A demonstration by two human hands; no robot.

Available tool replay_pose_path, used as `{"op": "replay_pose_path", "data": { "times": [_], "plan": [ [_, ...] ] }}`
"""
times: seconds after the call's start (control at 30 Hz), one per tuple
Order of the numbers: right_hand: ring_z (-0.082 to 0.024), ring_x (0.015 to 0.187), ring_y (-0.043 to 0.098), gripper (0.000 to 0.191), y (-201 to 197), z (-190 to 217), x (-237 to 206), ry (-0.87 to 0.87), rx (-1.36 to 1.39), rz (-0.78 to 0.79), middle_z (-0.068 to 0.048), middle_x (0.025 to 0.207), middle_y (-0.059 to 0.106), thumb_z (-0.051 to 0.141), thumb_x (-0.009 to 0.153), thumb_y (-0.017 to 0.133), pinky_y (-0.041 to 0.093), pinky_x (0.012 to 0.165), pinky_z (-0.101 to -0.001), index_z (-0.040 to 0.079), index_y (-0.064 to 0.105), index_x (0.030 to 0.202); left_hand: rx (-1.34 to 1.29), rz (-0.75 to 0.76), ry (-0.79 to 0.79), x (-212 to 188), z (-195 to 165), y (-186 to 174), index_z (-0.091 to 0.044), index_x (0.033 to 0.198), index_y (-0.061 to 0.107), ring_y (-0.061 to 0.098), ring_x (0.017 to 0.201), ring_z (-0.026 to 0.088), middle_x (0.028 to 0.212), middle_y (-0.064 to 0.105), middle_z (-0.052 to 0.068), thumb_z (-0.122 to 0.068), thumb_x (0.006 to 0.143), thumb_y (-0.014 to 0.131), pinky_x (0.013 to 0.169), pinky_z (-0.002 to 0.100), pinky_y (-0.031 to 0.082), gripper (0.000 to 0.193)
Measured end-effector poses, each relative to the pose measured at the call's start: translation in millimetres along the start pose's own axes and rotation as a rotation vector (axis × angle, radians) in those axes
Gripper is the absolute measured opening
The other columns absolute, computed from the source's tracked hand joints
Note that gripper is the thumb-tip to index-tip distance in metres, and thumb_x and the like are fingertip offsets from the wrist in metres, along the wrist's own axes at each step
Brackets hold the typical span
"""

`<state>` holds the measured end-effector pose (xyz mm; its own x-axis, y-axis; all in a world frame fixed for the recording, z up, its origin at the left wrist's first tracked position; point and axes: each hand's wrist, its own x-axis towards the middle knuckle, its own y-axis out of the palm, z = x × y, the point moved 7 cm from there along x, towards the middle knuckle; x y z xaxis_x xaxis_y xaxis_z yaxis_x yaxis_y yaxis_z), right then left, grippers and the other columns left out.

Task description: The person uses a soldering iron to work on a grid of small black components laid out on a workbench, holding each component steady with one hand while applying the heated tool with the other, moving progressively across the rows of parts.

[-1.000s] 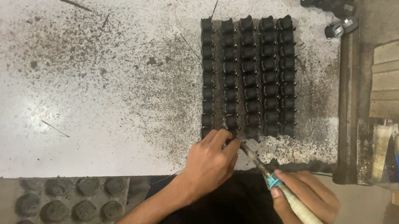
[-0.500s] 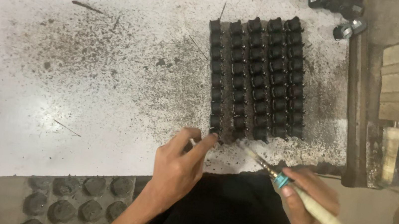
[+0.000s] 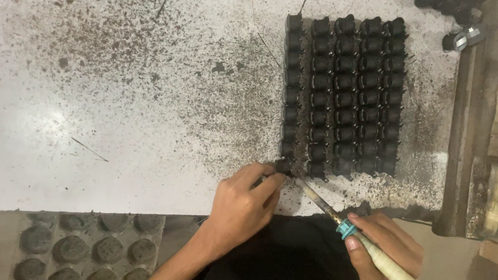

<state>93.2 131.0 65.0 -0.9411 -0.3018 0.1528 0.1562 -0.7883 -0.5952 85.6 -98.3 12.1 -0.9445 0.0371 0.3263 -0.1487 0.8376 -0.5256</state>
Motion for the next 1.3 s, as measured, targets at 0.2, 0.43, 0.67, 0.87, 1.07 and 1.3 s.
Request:
{"op": "replay_pose_path", "data": {
  "times": [0.2,0.43,0.67,0.87,1.07,1.3],
  "plan": [
    [-0.02,0.072,0.072,0.025,5,14,9,-0.137,-0.051,-0.007,-0.015,0.084,0.072,0.009,0.084,0.073,0.057,0.062,-0.028,-0.008,0.07,0.102,0.005,-0.001,-0.021,1,-2,2,-0.004,0.101,0.071,0.07,0.083,0.029,0.1,0.067,0.011,-0.001,0.079,0.075,0.063,0.04,0.057,0.022],
    [-0.02,0.069,0.073,0.023,4,15,15,-0.124,-0.051,0.019,-0.015,0.083,0.074,0.01,0.083,0.073,0.057,0.058,-0.0279,-0.007,0.071,0.099,-0.007,0.006,-0.029,3,-3,2,-0.002,0.101,0.071,0.071,0.082,0.028,0.101,0.068,0.012,-0.001,0.082,0.075,0.063,0.038,0.058,0.02],
    [-0.021,0.072,0.072,0.023,1,22,15,-0.187,-0.053,0.048,-0.016,0.086,0.073,0.01,0.086,0.072,0.057,0.062,-0.0288,-0.008,0.069,0.1,-0.014,-0.039,-0.045,4,-3,1,-0.002,0.1,0.072,0.071,0.076,0.028,0.099,0.068,0.013,0.0,0.081,0.075,0.058,0.036,0.057,0.019],
    [-0.019,0.067,0.072,0.023,4,15,16,-0.179,-0.04,0.009,-0.015,0.082,0.074,0.009,0.082,0.073,0.055,0.056,-0.0268,-0.008,0.071,0.098,0.032,-0.014,-0.025,6,-6,4,-0.002,0.1,0.071,0.071,0.078,0.027,0.099,0.068,0.012,-0.001,0.08,0.075,0.06,0.037,0.057,0.02],
    [-0.019,0.068,0.072,0.023,2,11,13,-0.183,-0.046,0.006,-0.014,0.08,0.073,0.009,0.082,0.073,0.056,0.058,-0.0276,-0.008,0.072,0.098,0.057,0.024,-0.014,5,-7,6,-0.001,0.101,0.071,0.071,0.081,0.027,0.099,0.068,0.011,0.0,0.08,0.074,0.059,0.037,0.057,0.022],
    [-0.02,0.071,0.073,0.024,5,8,13,-0.186,-0.034,-0.013,-0.014,0.082,0.074,0.011,0.082,0.073,0.057,0.059,-0.0281,-0.006,0.072,0.099,0.069,0.026,-0.003,5,-8,10,0.0,0.104,0.07,0.071,0.082,0.026,0.1,0.067,0.012,-0.001,0.083,0.075,0.058,0.037,0.056,0.021]
  ]
}}
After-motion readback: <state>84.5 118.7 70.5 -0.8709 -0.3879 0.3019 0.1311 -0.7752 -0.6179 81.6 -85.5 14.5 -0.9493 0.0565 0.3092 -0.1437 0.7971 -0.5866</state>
